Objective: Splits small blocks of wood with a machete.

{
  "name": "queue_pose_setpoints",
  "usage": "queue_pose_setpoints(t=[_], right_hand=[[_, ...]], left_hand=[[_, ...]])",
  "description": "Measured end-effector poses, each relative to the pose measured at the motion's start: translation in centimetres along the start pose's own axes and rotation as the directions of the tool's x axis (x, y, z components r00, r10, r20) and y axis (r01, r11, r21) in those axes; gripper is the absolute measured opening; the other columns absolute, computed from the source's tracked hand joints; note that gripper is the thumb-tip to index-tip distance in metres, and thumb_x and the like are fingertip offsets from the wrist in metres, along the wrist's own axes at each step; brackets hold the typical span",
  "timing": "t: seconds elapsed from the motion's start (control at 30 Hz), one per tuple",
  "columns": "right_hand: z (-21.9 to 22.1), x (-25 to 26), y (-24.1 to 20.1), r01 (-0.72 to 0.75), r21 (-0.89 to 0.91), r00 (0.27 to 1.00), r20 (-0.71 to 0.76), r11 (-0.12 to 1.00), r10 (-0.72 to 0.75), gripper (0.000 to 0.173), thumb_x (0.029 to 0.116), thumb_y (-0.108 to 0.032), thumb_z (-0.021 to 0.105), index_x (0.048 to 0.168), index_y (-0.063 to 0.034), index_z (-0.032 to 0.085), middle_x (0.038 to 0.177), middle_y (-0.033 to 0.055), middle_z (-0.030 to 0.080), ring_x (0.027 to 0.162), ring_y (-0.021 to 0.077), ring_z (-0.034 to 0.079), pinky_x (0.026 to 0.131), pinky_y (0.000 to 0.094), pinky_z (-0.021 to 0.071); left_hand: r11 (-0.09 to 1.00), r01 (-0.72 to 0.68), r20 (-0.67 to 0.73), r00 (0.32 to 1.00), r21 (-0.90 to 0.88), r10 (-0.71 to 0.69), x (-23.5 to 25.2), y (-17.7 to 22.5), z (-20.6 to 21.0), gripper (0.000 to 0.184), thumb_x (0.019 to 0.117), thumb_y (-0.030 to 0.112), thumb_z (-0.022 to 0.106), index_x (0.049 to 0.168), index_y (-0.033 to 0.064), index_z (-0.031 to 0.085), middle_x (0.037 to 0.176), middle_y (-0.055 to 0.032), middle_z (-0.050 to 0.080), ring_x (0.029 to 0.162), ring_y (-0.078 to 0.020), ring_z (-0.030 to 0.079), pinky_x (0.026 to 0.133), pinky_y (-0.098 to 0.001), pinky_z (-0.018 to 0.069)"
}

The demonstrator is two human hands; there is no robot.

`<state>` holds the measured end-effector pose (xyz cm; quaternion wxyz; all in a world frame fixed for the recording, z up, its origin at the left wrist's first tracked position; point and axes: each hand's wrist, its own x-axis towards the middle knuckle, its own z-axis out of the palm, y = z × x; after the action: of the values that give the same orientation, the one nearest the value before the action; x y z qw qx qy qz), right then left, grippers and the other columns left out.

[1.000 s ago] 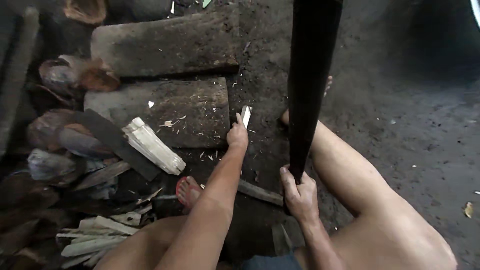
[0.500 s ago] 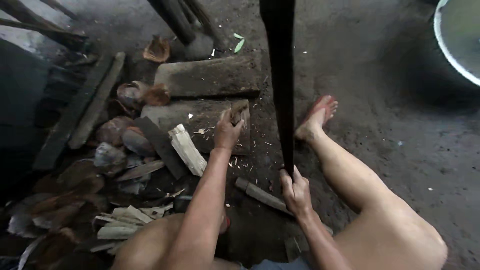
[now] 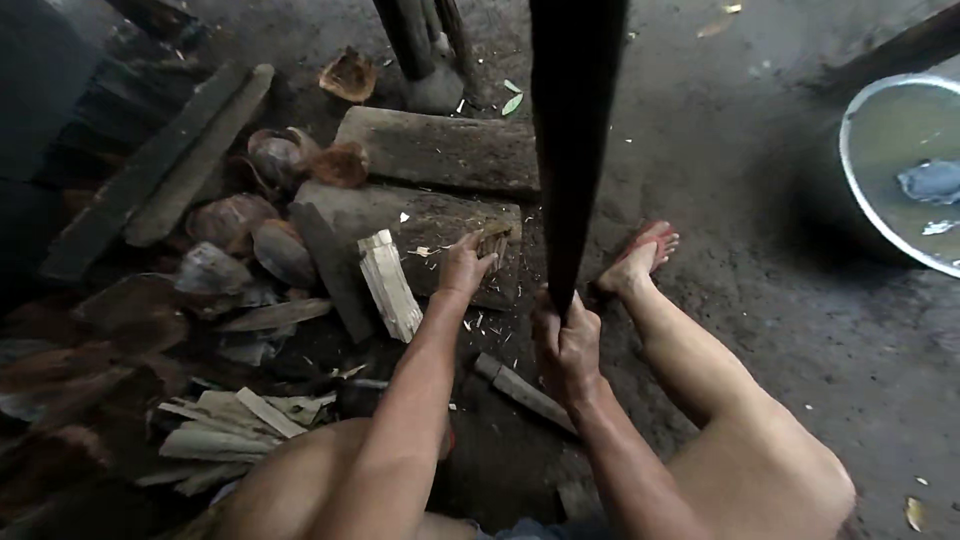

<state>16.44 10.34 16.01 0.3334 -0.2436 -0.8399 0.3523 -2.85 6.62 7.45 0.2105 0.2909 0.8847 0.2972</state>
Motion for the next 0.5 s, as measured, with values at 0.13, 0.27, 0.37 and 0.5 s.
queue_pose_setpoints(t=[0.13, 0.27, 0.37, 0.5], right_hand=[[1.4, -0.2, 1.6, -0.213, -0.22, 0.943, 0.21, 0.952, 0.259, 0.028, 0.1037, -0.025, 0.048, 0.108, -0.0061, 0.068, 0.07, 0.0085, 0.067, 0.062, 0.0236, 0.067, 0.058, 0.0444, 0.0558], [3.1, -0.3, 4.3, -0.437, -0.419, 0.678, 0.427, 0.796, 0.598, 0.034, 0.1071, -0.033, 0.042, 0.122, -0.0119, 0.064, 0.087, 0.012, 0.071, 0.082, 0.0297, 0.072, 0.074, 0.052, 0.0565], [2.1, -0.9, 4.6, -0.428, -0.402, 0.698, 0.421, 0.81, 0.579, 0.034, 0.1066, -0.034, 0.042, 0.121, -0.0124, 0.065, 0.084, 0.0107, 0.07, 0.078, 0.0285, 0.071, 0.071, 0.051, 0.056], [-1.0, 1.0, 1.6, -0.207, -0.3, 0.941, 0.2, 0.931, 0.273, 0.028, 0.1031, -0.026, 0.05, 0.108, -0.0056, 0.069, 0.067, 0.0101, 0.065, 0.061, 0.0271, 0.067, 0.057, 0.049, 0.0549]], left_hand=[[1.0, -0.009, -0.004, 1.0, -0.013, 0.009, 0.0, 0.1, 0.0, 0.051, 0.0932, 0.028, 0.077, 0.139, 0.0114, 0.064, 0.136, -0.0088, 0.067, 0.12, -0.0285, 0.067, 0.106, -0.053, 0.051], [0.994, 0.02, 0.08, 0.996, 0.105, -0.029, 0.0, 1.0, -0.7, 0.046, 0.0969, 0.034, 0.072, 0.138, 0.0146, 0.063, 0.129, -0.0131, 0.069, 0.115, -0.0342, 0.068, 0.102, -0.0584, 0.0522], [0.994, 0.015, 0.076, 0.997, 0.108, -0.024, -0.6, 1.3, -0.4, 0.045, 0.0962, 0.033, 0.073, 0.137, 0.0156, 0.064, 0.132, -0.0106, 0.069, 0.115, -0.0321, 0.069, 0.102, -0.0566, 0.0528], [0.973, -0.222, -0.221, 0.948, 0.056, 0.229, -1.2, 5.4, -4.6, 0.043, 0.097, 0.033, 0.071, 0.137, 0.0166, 0.067, 0.125, -0.0076, 0.072, 0.106, -0.0261, 0.072, 0.094, -0.0522, 0.0578]])
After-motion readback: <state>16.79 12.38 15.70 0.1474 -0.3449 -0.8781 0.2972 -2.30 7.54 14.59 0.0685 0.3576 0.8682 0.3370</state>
